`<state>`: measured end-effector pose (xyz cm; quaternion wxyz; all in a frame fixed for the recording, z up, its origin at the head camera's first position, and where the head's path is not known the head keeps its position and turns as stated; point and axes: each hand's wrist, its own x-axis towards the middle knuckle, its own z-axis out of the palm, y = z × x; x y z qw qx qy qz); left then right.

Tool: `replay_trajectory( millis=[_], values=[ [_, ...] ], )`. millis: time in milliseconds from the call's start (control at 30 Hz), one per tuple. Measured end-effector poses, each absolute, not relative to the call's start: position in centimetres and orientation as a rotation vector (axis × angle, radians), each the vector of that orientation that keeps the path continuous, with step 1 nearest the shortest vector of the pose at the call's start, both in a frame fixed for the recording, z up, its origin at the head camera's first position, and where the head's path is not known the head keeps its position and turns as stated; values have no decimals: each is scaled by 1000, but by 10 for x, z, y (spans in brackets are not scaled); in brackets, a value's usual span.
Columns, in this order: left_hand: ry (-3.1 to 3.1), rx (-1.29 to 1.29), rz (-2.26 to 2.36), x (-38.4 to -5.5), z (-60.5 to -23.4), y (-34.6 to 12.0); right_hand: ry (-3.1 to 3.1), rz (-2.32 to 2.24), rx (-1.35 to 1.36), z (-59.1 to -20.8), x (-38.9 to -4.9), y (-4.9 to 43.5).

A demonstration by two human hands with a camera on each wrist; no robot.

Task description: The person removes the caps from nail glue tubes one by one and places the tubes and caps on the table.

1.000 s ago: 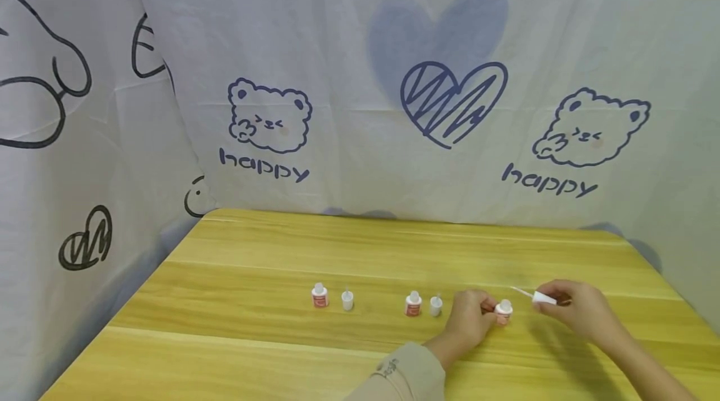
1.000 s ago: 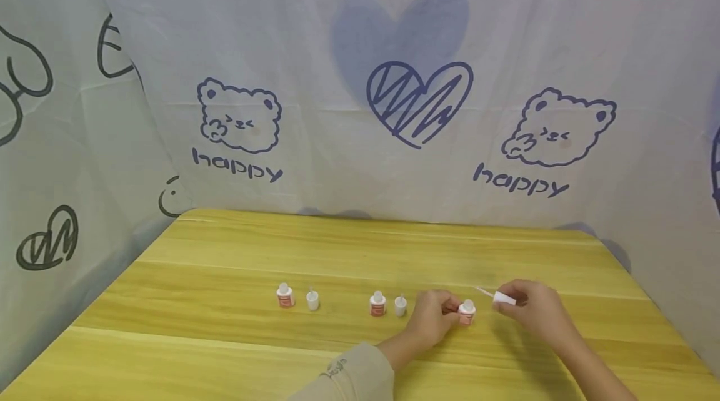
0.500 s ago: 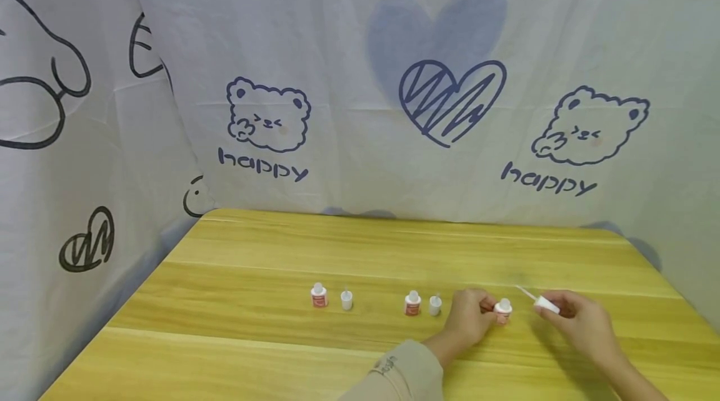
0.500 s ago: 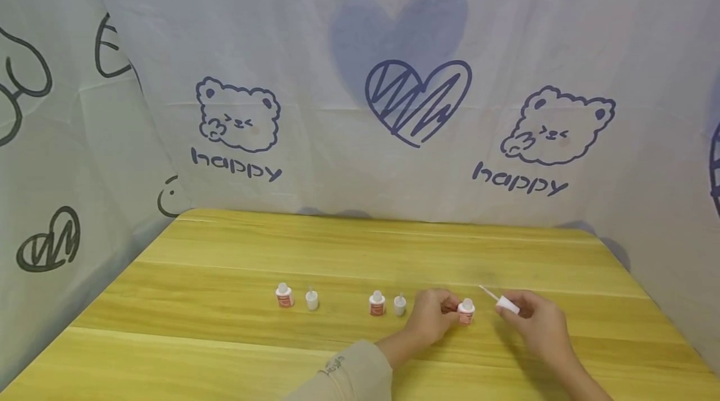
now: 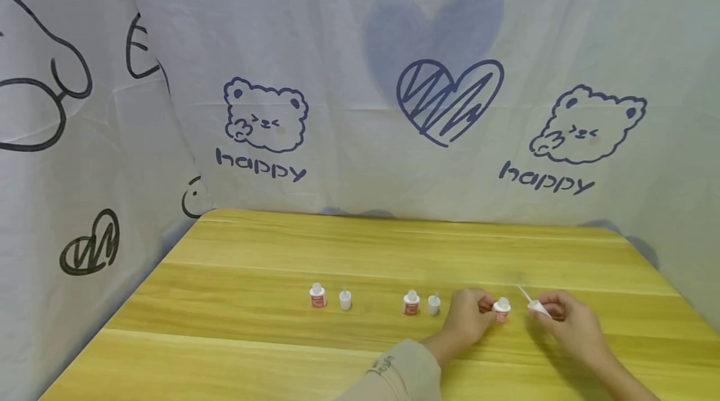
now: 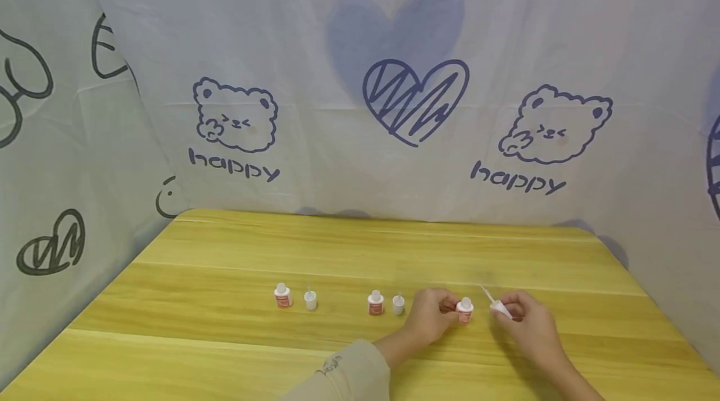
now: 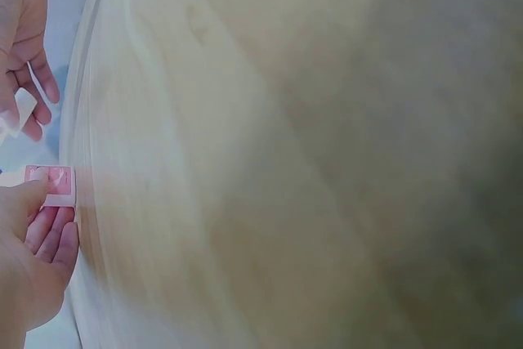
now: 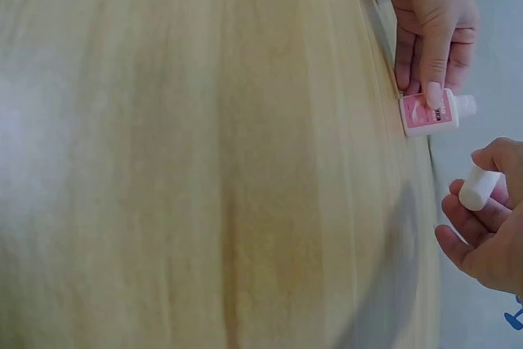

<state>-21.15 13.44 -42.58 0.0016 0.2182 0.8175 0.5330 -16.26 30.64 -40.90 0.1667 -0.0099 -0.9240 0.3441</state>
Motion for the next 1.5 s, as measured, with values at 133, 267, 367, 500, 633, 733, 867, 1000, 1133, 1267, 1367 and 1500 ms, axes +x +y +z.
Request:
replay_trajectory(
  millis=[133, 267, 367, 500, 633, 733, 867, 1000, 1133, 1267, 1367, 1500],
  values=[
    [2571, 713, 1676, -212, -426, 134, -2638, 1017, -18, -411, -163, 305],
    [2587, 733, 1673, -212, -427, 134, -2613, 1011, -6, -414, -162, 302],
    [2594, 731, 1674, -212, -428, 135, -2593, 1005, 5, -416, -163, 301],
    [2595, 719, 1673, -212, -428, 136, -2565, 997, 14, -418, -164, 299],
    [2592, 711, 1674, -211, -428, 136, -2542, 977, 24, -419, -164, 298],
    [2582, 715, 1684, -211, -428, 135, -2546, 964, 14, -420, -164, 298],
    [2561, 717, 1696, -211, -428, 135, -2570, 969, -12, -420, -164, 298],
    [2551, 699, 1702, -211, -428, 135, -2588, 984, -28, -420, -165, 298],
    [2541, 680, 1705, -211, -427, 135, -2596, 994, -34, -421, -166, 297],
    [2537, 680, 1701, -210, -426, 135, -2617, 1010, -43, -421, -167, 297],
    [2540, 690, 1697, -210, -427, 134, -2646, 1017, -57, -421, -167, 296],
    [2546, 718, 1704, -211, -429, 134, -2674, 1027, -72, -420, -167, 296]
  ],
)
